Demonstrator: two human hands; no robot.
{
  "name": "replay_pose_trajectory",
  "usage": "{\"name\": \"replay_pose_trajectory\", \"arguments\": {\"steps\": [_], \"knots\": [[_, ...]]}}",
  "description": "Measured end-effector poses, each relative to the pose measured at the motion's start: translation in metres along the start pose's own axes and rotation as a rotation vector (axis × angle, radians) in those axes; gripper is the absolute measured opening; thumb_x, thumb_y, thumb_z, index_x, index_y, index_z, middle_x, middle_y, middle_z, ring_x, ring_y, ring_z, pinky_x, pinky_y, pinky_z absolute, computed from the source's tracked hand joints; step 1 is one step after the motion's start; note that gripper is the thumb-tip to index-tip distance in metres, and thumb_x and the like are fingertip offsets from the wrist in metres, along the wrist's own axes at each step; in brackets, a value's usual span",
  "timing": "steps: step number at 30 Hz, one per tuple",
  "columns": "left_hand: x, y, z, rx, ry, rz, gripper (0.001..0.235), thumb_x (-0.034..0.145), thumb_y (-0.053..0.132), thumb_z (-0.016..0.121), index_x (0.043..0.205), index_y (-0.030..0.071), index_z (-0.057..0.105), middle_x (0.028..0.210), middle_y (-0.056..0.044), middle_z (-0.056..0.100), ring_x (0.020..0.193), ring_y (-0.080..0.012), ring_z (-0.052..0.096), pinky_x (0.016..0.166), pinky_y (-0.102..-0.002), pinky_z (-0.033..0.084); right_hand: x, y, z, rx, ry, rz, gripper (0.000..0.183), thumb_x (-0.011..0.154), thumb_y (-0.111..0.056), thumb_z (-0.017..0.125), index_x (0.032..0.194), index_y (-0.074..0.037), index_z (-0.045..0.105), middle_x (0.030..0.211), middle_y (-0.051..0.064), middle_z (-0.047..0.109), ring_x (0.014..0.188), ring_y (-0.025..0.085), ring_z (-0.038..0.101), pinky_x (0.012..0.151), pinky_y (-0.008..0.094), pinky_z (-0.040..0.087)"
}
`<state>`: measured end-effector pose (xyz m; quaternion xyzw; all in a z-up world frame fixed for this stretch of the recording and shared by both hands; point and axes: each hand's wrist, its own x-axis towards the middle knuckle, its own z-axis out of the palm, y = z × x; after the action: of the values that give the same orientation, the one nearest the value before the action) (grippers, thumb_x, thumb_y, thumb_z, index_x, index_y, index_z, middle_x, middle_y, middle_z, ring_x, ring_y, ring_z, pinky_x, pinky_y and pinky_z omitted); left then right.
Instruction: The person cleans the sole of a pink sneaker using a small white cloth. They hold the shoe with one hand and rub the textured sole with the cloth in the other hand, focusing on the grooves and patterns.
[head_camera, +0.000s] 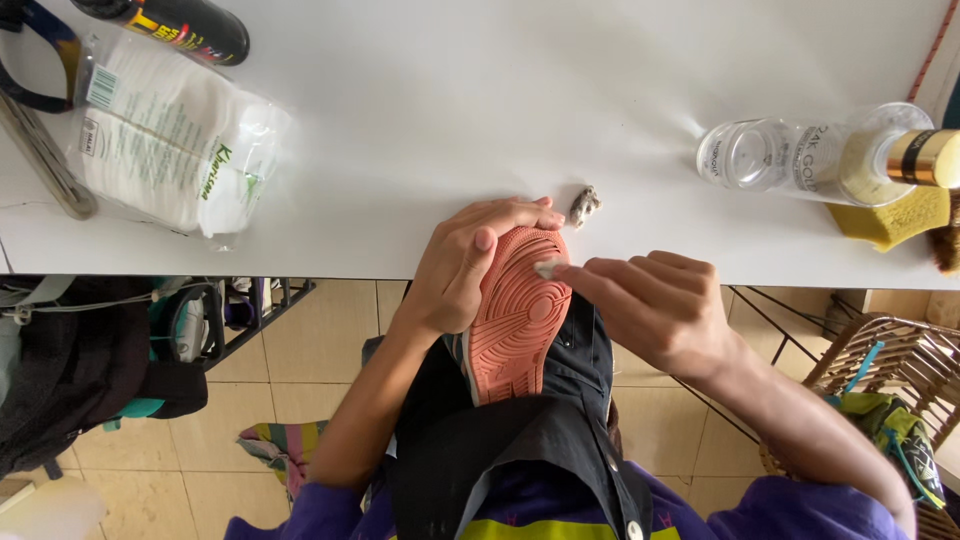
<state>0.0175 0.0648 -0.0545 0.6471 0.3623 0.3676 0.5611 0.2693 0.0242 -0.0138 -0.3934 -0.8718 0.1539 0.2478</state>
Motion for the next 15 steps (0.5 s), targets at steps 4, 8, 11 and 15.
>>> {"name": "replay_pose_trajectory", "arguments": {"steps": [4,8,11,15], "knots": [[0.002,0.003,0.0,-0.001,0.009,-0.006,0.089,0.119,0.059,0.005,0.131,0.006,0.076,0.13,-0.015,0.08,0.142,-0.0395,0.068,0.127,-0.055,0.045,0.018,0.002,0.006,-0.051,-0.007,-0.147,0.031,0.102,0.002,0.057,0.114,-0.007,0.084,0.093,0.009,0.077,0.06,0.02,0.064,0.059,0.028,0.052],[0.003,0.001,0.0,0.003,0.011,0.005,0.089,0.119,0.056,0.005,0.128,0.003,0.076,0.128,-0.018,0.08,0.14,-0.0409,0.07,0.126,-0.055,0.046,0.035,-0.006,0.014,-0.221,0.064,-0.305,0.018,0.103,-0.004,0.067,0.109,-0.01,0.083,0.088,0.008,0.074,0.057,0.017,0.056,0.058,0.026,0.046],[0.001,-0.001,0.0,0.004,0.041,-0.015,0.09,0.119,0.059,0.007,0.128,0.003,0.077,0.127,-0.018,0.08,0.139,-0.043,0.07,0.125,-0.057,0.047,0.041,-0.01,0.011,-0.362,0.083,-0.3,0.017,0.104,-0.003,0.068,0.106,-0.011,0.082,0.088,0.007,0.071,0.057,0.016,0.048,0.059,0.026,0.042],[0.002,-0.001,-0.001,0.012,0.007,-0.016,0.099,0.115,0.065,0.002,0.13,0.002,0.076,0.127,-0.024,0.08,0.138,-0.0479,0.07,0.126,-0.06,0.046,0.033,-0.024,0.009,-0.469,0.06,-0.203,0.018,0.103,-0.001,0.066,0.104,-0.012,0.081,0.088,0.007,0.069,0.057,0.015,0.045,0.059,0.025,0.042]]}}
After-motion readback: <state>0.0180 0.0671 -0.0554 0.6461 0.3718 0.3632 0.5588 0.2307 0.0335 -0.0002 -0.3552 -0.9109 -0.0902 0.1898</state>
